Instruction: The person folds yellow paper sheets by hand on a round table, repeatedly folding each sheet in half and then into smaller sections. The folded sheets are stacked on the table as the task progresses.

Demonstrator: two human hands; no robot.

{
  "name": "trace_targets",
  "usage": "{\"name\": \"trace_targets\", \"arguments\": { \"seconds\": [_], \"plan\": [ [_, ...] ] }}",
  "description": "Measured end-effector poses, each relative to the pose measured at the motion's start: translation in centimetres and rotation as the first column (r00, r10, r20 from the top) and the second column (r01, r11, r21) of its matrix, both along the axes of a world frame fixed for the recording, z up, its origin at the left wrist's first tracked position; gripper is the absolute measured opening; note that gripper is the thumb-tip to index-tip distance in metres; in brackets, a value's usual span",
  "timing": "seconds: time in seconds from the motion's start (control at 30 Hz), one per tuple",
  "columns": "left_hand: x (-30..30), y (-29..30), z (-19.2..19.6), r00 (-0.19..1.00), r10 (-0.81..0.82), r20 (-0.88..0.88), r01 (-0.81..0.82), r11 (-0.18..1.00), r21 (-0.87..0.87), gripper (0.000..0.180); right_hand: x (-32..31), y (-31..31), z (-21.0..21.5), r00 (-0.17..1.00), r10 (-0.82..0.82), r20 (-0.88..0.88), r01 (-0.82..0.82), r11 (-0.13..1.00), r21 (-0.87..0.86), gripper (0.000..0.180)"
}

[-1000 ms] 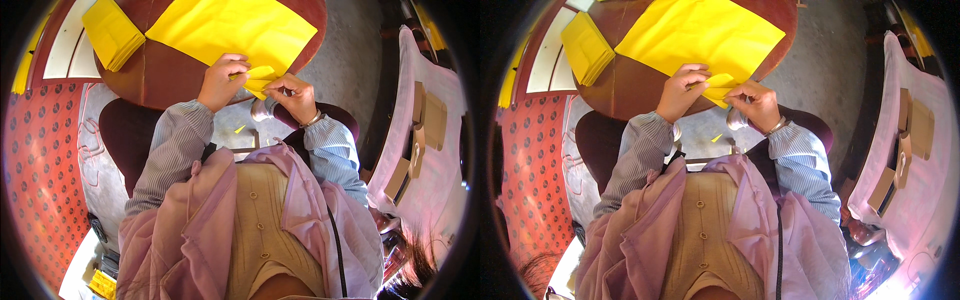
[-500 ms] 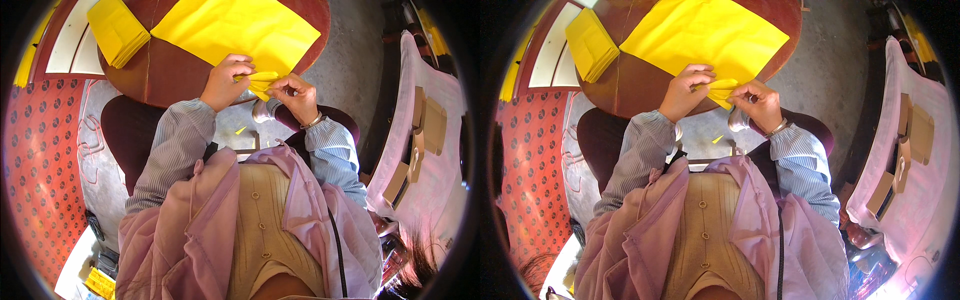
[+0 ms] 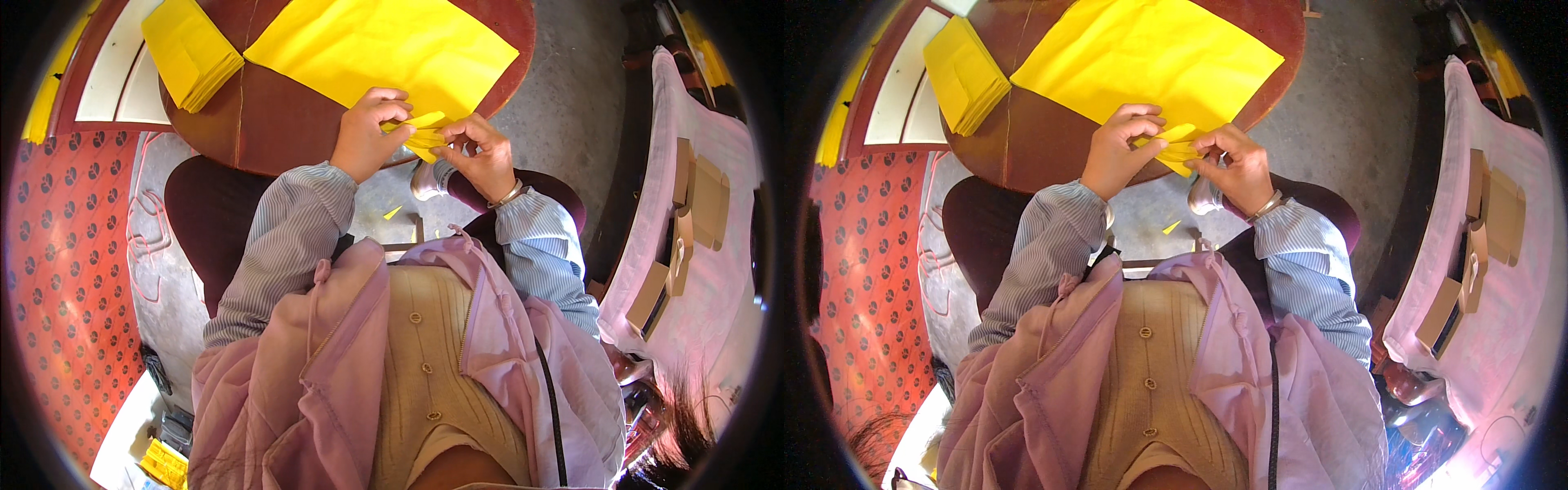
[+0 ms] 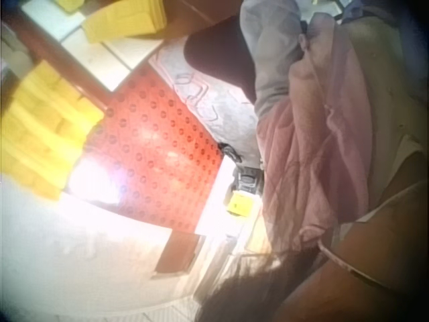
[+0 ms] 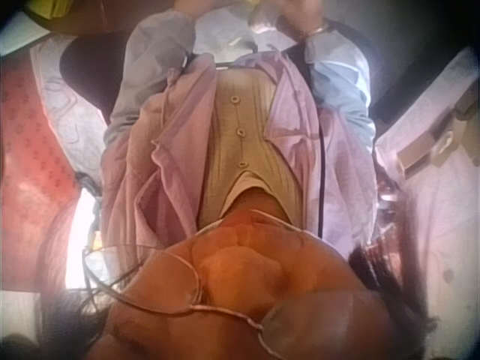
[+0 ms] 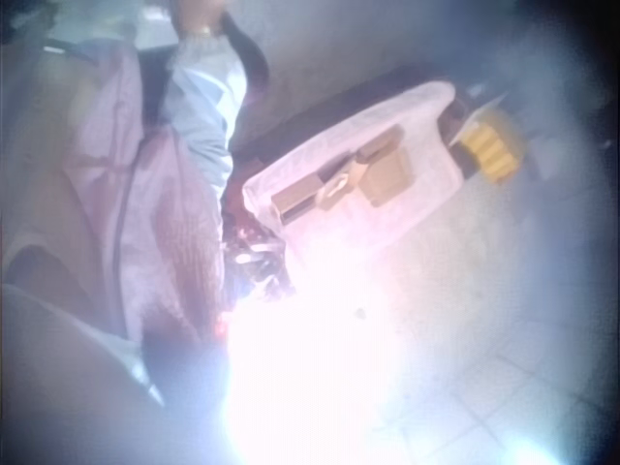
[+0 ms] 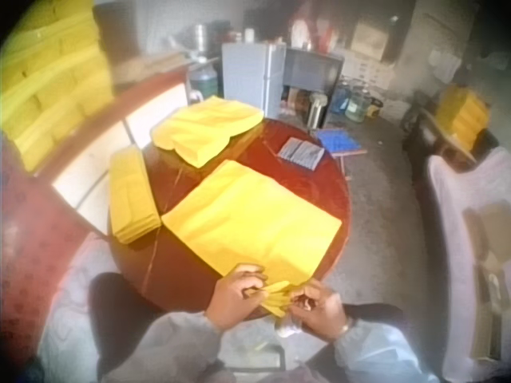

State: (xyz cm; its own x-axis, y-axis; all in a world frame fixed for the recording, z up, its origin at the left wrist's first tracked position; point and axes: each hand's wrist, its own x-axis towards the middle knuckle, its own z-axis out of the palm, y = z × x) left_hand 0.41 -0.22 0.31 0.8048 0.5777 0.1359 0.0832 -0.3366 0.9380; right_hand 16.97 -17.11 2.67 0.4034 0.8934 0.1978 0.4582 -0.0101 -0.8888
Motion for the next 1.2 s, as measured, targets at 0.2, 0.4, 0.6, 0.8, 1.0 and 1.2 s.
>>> {"name": "trace_targets", "arguments": {
  "seconds": [0.2, 0.4, 0.6, 0.8, 1.0, 1.2],
  "plan": [
    [0.1, 0.1, 0.0, 1.000, 0.000, -0.003, 0.000, 0.999, -0.037, 0.016, -0.2, -0.1, 0.0, 1.000, -0.006, 0.013, 0.006, 1.000, 0.012, 0.038],
    [0.0, 0.1, 0.3, 1.000, 0.001, -0.021, -0.001, 1.000, -0.005, 0.017, 0.0, -0.2, 0.3, 0.985, 0.045, 0.164, -0.046, 0.999, 0.006, 0.035],
    [-0.1, 0.5, 0.0, 0.999, -0.042, 0.003, 0.042, 0.997, -0.068, 0.022, 0.0, 0.2, 0.2, 0.993, 0.011, 0.117, -0.014, 1.000, 0.023, 0.014],
    [-0.3, 0.0, 0.4, 0.997, -0.062, 0.045, 0.060, 0.997, 0.048, 0.029, 0.1, 1.3, 0.8, 0.996, -0.067, 0.066, 0.065, 0.997, 0.041, 0.012],
    [0.6, -1.2, 1.2, 0.994, 0.109, -0.023, -0.109, 0.994, 0.003, 0.022, 2.3, 2.9, 1.9, 0.999, 0.019, -0.026, -0.020, 0.999, -0.028, 0.011],
    [0.6, -1.1, 2.2, 0.989, 0.124, -0.079, -0.126, 0.992, -0.028, 0.019, 14.5, 10.3, 2.0, 0.900, -0.149, 0.409, 0.069, 0.977, 0.204, 0.013]
  ]
}}
